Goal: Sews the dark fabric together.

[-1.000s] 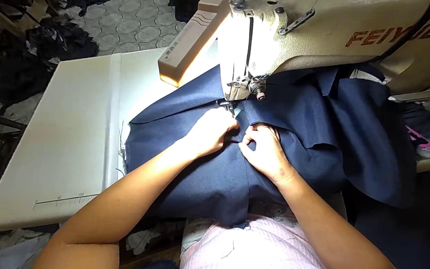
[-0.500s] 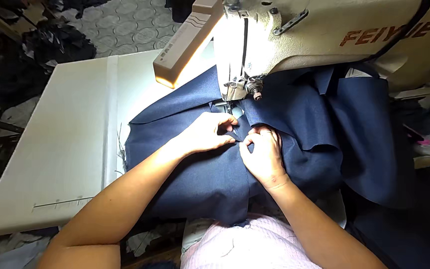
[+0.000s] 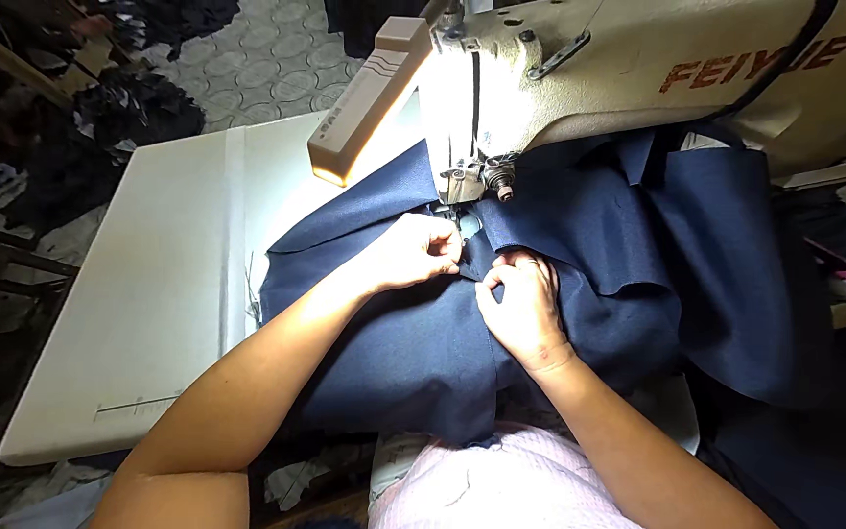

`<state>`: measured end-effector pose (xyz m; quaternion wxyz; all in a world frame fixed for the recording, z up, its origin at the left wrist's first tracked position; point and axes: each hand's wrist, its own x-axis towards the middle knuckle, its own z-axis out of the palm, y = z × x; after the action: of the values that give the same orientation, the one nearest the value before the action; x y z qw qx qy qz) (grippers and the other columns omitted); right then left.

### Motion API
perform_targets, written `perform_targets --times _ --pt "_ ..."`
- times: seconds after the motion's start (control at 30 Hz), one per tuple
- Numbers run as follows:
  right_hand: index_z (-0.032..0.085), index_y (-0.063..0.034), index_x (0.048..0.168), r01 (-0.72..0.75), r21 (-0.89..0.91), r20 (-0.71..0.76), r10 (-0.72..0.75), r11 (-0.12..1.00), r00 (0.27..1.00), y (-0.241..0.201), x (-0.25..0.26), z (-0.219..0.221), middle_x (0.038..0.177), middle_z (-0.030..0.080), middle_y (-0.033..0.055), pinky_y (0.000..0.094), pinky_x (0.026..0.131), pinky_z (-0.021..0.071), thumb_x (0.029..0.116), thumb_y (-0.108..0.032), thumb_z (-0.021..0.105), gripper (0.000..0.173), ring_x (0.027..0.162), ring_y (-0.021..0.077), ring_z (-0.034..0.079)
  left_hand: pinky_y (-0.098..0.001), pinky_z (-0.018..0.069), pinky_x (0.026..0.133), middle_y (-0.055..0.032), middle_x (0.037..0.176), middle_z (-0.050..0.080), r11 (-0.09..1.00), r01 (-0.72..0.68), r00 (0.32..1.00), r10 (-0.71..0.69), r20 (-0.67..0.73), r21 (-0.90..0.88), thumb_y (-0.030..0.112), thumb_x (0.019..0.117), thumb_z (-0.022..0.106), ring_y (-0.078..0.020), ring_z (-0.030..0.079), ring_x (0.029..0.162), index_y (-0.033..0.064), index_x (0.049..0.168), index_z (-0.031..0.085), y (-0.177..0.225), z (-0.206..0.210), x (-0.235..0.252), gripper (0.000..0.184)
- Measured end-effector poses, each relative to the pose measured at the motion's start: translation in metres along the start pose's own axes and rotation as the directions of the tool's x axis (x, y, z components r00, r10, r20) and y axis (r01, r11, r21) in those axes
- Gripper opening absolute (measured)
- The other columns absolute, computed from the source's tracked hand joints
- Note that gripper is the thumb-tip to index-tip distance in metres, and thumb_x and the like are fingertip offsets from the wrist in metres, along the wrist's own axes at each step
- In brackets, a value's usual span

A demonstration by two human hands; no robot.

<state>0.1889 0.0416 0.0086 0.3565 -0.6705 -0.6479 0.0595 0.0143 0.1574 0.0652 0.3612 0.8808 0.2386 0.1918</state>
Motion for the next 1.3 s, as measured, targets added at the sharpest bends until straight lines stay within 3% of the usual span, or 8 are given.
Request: perform_targets --times 0.3,0.57,0.67,0.7,0.77,0.83,1.0,1.3 --pt "0.070 -0.0060 0.072 0.010 0.001 -0.009 -0.010 1.000 1.000 0.001 0.000 0.001 0.100 0.070 0.0150 0.0567 0.099 0.0431 0.0847 -0.017 0.069 0.017 0.110 0.0350 0.063 -0.0237 0.0537 0.079 -0.0059 0.086 0.076 0.963 -0.155 0.988 0.150 0.042 0.221 0.008 0.0903 0.071 -0.0068 0.070 0.083 0.0053 0.091 0.081 0.003 -0.004 0.002 0.010" --pt "0.071 -0.0058 0.075 0.014 -0.005 -0.005 -0.014 1.000 1.000 0.001 -0.001 0.000 0.102 0.071 0.0157 0.0578 0.099 0.0441 0.0845 -0.018 0.069 0.016 0.110 0.0358 0.064 -0.0374 0.0488 0.084 -0.0099 0.086 0.066 0.819 -0.386 0.922 0.338 0.187 0.425 0.011 0.0985 0.059 -0.0249 0.063 0.091 0.0062 0.090 0.077 0.002 -0.006 0.008 0.020" --pt "0.072 -0.0059 0.075 0.007 -0.012 0.013 -0.006 1.000 1.000 0.001 0.000 0.000 0.103 0.071 0.0154 0.0579 0.100 0.0434 0.0852 -0.018 0.069 0.016 0.111 0.0358 0.063 -0.0493 0.0439 0.108 -0.0132 0.095 0.072 0.787 -0.435 0.900 0.387 0.198 0.437 0.006 0.1018 0.049 -0.0334 0.065 0.116 0.0032 0.088 0.069 -0.002 -0.003 0.007 0.024" --pt "0.072 -0.0060 0.075 0.006 -0.013 0.016 -0.005 1.000 1.000 0.001 0.000 0.000 0.104 0.071 0.0156 0.0580 0.100 0.0433 0.0856 -0.018 0.069 0.016 0.111 0.0358 0.063 -0.0490 0.0462 0.105 -0.0121 0.091 0.072 0.783 -0.412 0.911 0.367 0.188 0.465 0.005 0.1027 0.048 -0.0320 0.067 0.110 0.0026 0.089 0.068 -0.002 0.000 0.005 0.024" --pt "0.071 -0.0066 0.074 0.010 -0.016 0.011 -0.010 1.000 1.000 0.002 0.000 0.000 0.103 0.071 0.0154 0.0577 0.100 0.0432 0.0852 -0.019 0.069 0.017 0.111 0.0355 0.063 -0.0444 0.0538 0.074 -0.0106 0.080 0.068 0.785 -0.316 0.948 0.285 0.142 0.533 0.005 0.1032 0.048 -0.0281 0.069 0.080 0.0027 0.094 0.067 0.001 0.006 0.000 0.022" --pt "0.071 -0.0071 0.076 0.011 -0.010 0.011 -0.011 1.000 1.000 0.002 0.000 0.000 0.103 0.070 0.0146 0.0575 0.100 0.0431 0.0852 -0.020 0.071 0.016 0.111 0.0351 0.062 -0.0458 0.0540 0.062 -0.0118 0.078 0.068 0.822 -0.207 0.977 0.201 0.069 0.530 0.007 0.1041 0.049 -0.0288 0.070 0.072 0.0023 0.097 0.068 0.002 0.011 -0.003 0.022" --pt "0.079 -0.0106 0.107 0.015 0.015 0.005 -0.015 1.000 1.000 0.004 -0.002 0.001 0.111 0.071 0.0140 0.0585 0.101 0.0433 0.0876 -0.022 0.073 0.024 0.112 0.0350 0.063 -0.0474 0.0519 0.065 -0.0116 0.075 0.067 0.866 -0.080 0.988 0.136 -0.078 0.493 0.017 0.1001 0.061 -0.0277 0.069 0.073 0.0036 0.089 0.071 -0.010 0.016 -0.001 0.020" --pt "0.082 -0.0136 0.107 0.018 0.049 0.006 -0.018 0.999 1.000 0.004 -0.003 0.000 0.112 0.071 0.0115 0.0564 0.102 0.0415 0.0883 -0.020 0.072 0.022 0.114 0.0330 0.061 -0.0466 0.0495 0.081 -0.0132 0.085 0.067 0.908 -0.087 0.984 0.142 -0.106 0.410 0.014 0.0985 0.061 -0.0299 0.066 0.092 0.0034 0.085 0.072 -0.024 0.023 0.008 0.020"
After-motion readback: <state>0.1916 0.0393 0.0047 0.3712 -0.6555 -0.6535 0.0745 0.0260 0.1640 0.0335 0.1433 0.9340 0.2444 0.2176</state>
